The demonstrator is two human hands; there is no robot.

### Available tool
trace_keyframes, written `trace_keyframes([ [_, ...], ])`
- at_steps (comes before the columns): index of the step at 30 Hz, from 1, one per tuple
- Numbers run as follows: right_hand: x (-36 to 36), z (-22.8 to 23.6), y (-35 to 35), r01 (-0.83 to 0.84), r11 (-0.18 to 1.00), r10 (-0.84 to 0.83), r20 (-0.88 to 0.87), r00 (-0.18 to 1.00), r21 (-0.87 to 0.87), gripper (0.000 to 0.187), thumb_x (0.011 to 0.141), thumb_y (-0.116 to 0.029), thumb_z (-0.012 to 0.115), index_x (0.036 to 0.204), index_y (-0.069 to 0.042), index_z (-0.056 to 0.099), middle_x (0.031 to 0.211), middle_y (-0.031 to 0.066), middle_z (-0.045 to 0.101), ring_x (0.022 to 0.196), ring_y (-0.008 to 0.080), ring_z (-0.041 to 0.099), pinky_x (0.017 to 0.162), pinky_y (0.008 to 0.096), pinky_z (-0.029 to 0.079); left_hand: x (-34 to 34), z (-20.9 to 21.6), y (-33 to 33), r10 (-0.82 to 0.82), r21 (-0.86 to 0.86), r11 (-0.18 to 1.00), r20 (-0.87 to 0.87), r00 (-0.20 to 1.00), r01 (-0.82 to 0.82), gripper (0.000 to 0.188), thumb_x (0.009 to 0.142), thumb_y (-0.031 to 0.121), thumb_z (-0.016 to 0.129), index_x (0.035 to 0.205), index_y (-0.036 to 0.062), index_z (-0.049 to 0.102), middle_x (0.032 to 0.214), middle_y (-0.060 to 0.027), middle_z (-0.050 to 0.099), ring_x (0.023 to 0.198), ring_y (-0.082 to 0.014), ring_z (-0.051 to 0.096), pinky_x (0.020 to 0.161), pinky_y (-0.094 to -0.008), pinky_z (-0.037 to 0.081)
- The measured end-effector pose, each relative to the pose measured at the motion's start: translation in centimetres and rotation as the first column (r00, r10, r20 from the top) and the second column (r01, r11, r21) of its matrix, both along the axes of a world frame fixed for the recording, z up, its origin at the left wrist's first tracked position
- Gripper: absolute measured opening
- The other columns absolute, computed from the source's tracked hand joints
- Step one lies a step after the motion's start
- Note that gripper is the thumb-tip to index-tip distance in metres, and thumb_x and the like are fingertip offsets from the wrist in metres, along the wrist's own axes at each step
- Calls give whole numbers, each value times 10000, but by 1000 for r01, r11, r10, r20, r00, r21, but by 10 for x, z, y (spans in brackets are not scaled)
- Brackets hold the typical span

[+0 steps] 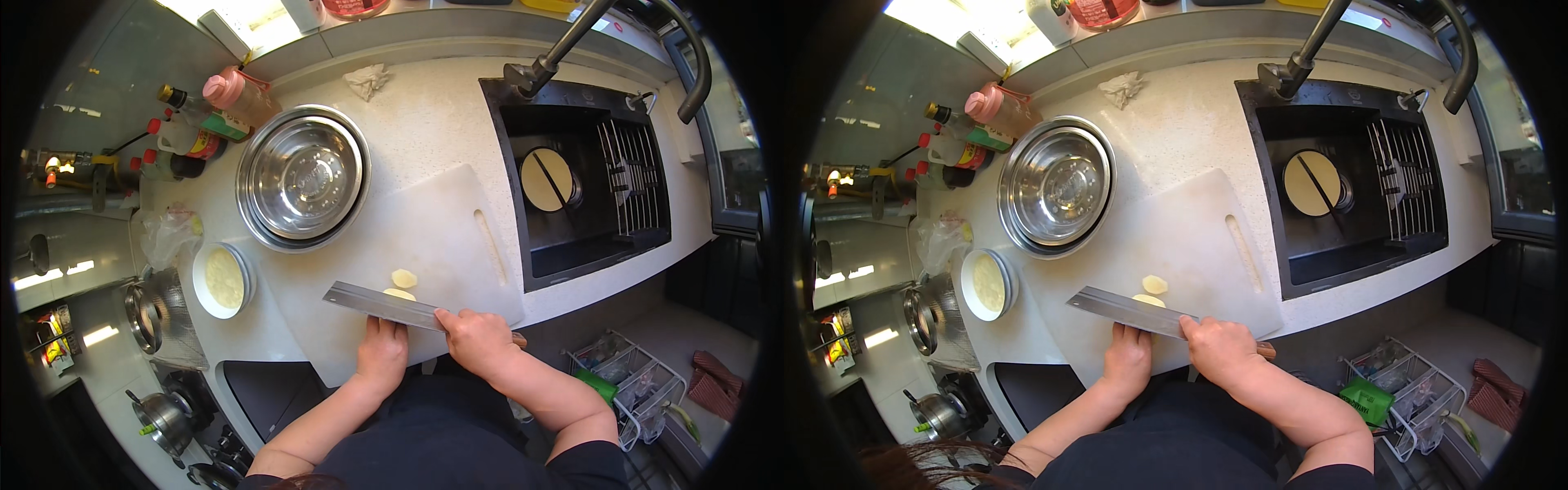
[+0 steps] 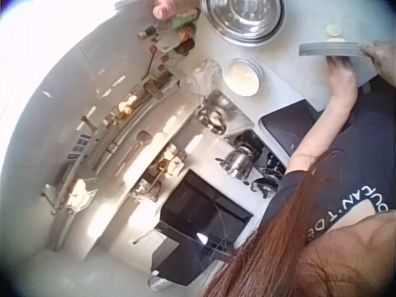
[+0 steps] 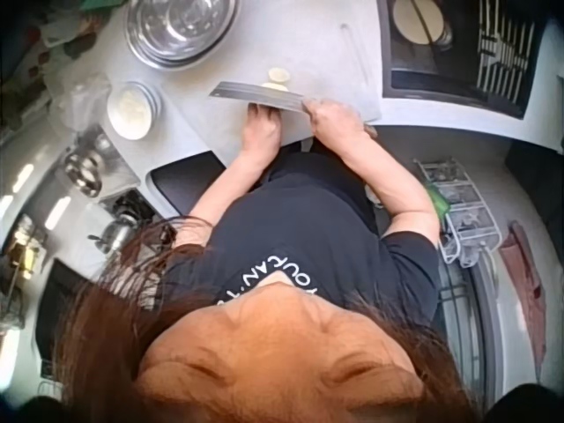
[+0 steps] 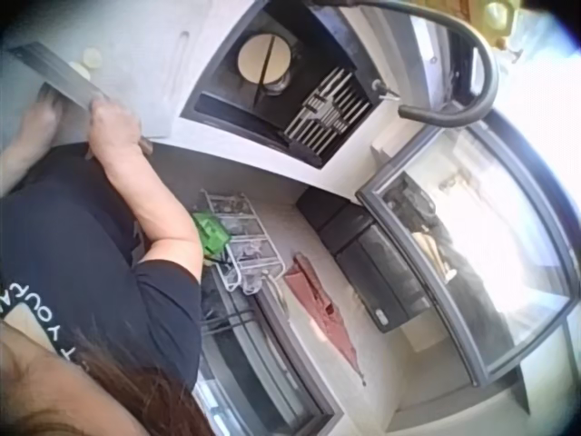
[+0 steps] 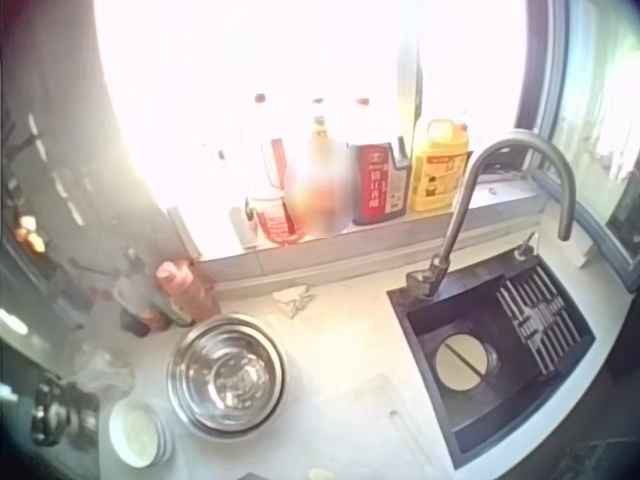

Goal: The person peels a potato using a large knife, then washes the peeled potato and the knife in a sink, and finally slices the potato on a cutting board.

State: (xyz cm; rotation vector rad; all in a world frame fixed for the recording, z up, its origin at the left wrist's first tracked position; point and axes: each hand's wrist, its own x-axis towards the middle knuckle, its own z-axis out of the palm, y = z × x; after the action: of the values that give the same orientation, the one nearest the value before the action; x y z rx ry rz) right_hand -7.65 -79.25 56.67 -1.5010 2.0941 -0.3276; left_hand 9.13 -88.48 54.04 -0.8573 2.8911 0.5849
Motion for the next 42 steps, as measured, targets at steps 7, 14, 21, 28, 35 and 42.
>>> trace_keyframes([
  [7, -17, 10, 2, -46, 989, 38, 53, 998, 143, 201, 815, -112, 604, 999, -121, 684, 686, 119, 653, 581, 322, 651, 529, 437, 531, -1, -2, -1, -16, -47, 999, 6, 1000, 16, 407, 751, 13, 586, 1149, -71, 596, 1232, -210, 502, 1179, -432, 480, 712, -391, 590],
  [14, -25, 23, -21, -116, 931, 59, 170, 984, 345, 190, 834, -92, 540, 990, -87, 649, 801, 179, 685, 734, 372, 682, 649, 479, 541, 2, -3, -6, -58, -92, 994, -35, 998, 55, 452, 756, 4, 582, 1203, -59, 588, 1255, -197, 500, 1156, -419, 510, 799, -355, 576],
  [21, -20, -9, -40, -116, 942, 64, 171, 983, 315, 223, 818, -104, 552, 994, -124, 687, 746, 170, 680, 690, 366, 670, 613, 479, 530, -1, 4, -14, -70, -59, 996, -54, 996, 66, 493, 749, 17, 584, 1237, -46, 573, 1255, -155, 506, 1141, -372, 513, 795, -333, 575],
  [28, -4, -24, -52, -80, 961, 40, 153, 987, 265, 195, 820, -85, 545, 963, -91, 677, 799, 168, 692, 720, 365, 680, 644, 465, 544, 4, -1, -11, -72, -69, 995, -48, 996, 69, 486, 749, 25, 587, 1231, -39, 579, 1274, -153, 507, 1163, -370, 509, 757, -328, 583],
  [35, 1, -4, -10, -6, 994, 5, -6, 1000, -110, 231, 806, -119, 647, 1032, -136, 692, 638, 89, 592, 538, 300, 605, 495, 415, 492, 18, -11, -9, -34, 80, 996, -138, 990, 45, 413, 757, 51, 614, 1165, -17, 620, 1233, -185, 533, 1092, -401, 538, 887, -431, 510],
  [42, -6, -19, 11, 275, 895, -314, -59, 948, -352, 262, 812, -109, 693, 1071, -85, 676, 620, 64, 561, 495, 265, 573, 456, 379, 459, -1, -12, -65, 287, 275, 939, -287, 914, -208, 333, 747, 128, 738, 1057, 42, 650, 997, -146, 649, 944, -361, 607, 798, -432, 501],
])
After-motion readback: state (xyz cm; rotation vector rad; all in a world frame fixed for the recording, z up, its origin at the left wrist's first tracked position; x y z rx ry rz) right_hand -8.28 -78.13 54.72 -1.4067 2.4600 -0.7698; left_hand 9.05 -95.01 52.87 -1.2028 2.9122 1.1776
